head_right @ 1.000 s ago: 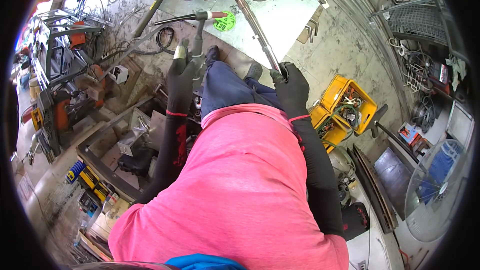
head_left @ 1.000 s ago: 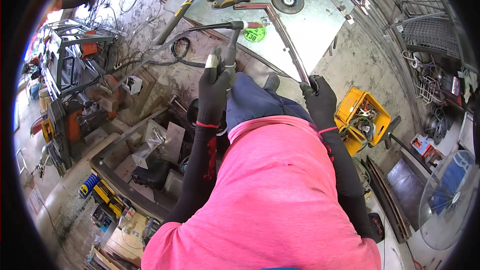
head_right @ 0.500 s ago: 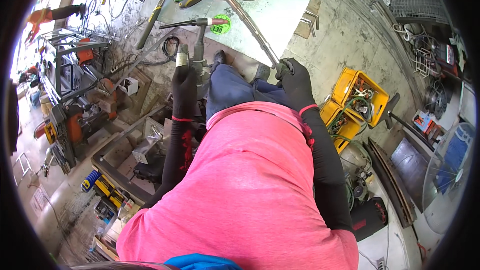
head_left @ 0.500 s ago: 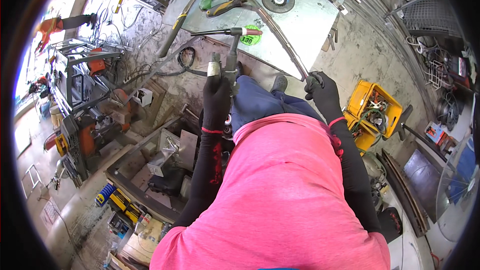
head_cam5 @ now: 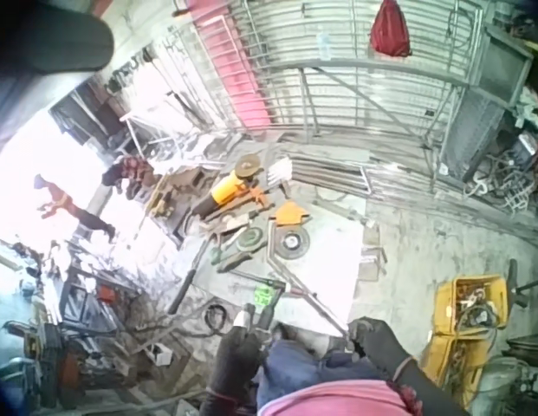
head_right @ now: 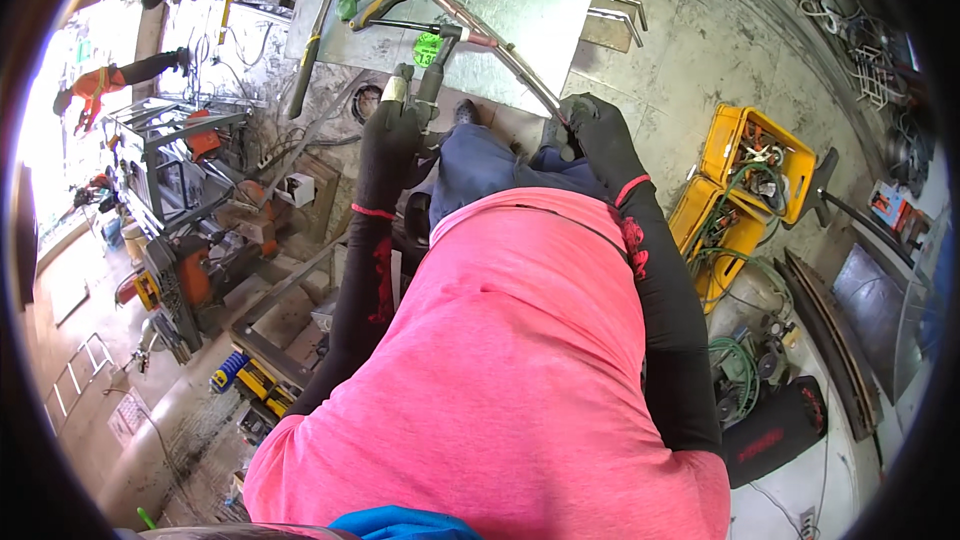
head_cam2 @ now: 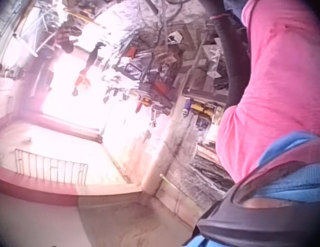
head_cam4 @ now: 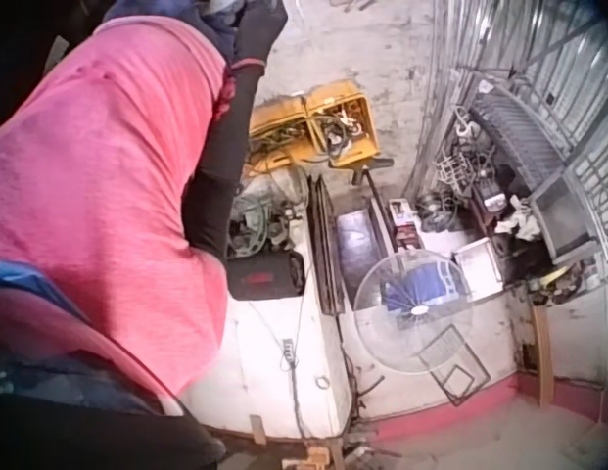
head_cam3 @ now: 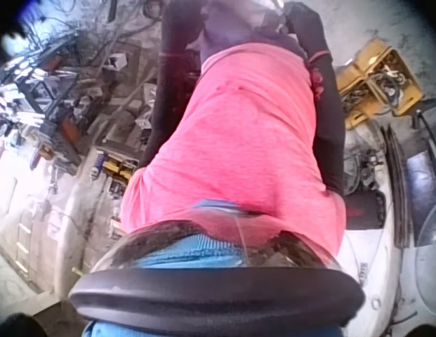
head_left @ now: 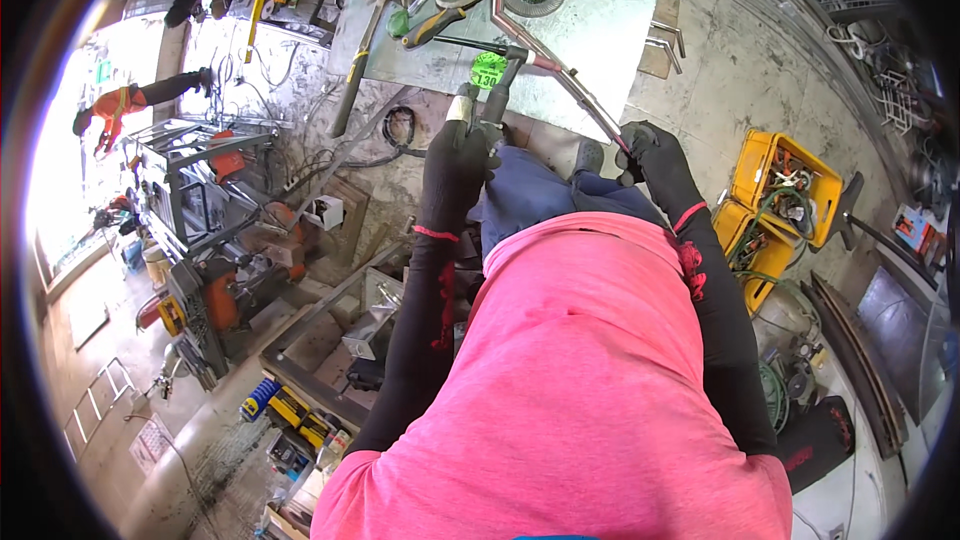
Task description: The recorder uses a TIG welder to join metal bars, then uses an angle grinder to smooth the joints and check the fitment of a frame assembly.
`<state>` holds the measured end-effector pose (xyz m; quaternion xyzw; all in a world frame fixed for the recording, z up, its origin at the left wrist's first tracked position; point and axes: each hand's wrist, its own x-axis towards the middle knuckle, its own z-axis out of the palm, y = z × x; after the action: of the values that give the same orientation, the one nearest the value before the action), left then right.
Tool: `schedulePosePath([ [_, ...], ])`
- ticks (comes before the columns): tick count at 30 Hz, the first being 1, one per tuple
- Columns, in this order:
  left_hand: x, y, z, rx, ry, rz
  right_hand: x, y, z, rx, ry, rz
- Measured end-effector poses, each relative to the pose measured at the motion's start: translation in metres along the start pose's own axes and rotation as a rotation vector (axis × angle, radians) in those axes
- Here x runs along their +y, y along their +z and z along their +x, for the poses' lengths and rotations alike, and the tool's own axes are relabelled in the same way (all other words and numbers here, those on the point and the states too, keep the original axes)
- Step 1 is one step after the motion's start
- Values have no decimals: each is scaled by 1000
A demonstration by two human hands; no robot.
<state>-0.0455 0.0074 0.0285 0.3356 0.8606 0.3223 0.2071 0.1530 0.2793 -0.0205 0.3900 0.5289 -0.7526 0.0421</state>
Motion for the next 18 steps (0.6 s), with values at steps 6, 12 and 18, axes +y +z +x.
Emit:
schedulePosePath([
  [6, -10, -12, 13, -21, 292, 375, -4, 8, -4, 79, -46, -94],
  [12, 38, -13, 15, 15, -344, -223, 9, 8, 1, 96, -80, -65],
  [18, 57, -8, 6, 99, -531, -286, 13, 18, 6, 144, -120, -83],
])
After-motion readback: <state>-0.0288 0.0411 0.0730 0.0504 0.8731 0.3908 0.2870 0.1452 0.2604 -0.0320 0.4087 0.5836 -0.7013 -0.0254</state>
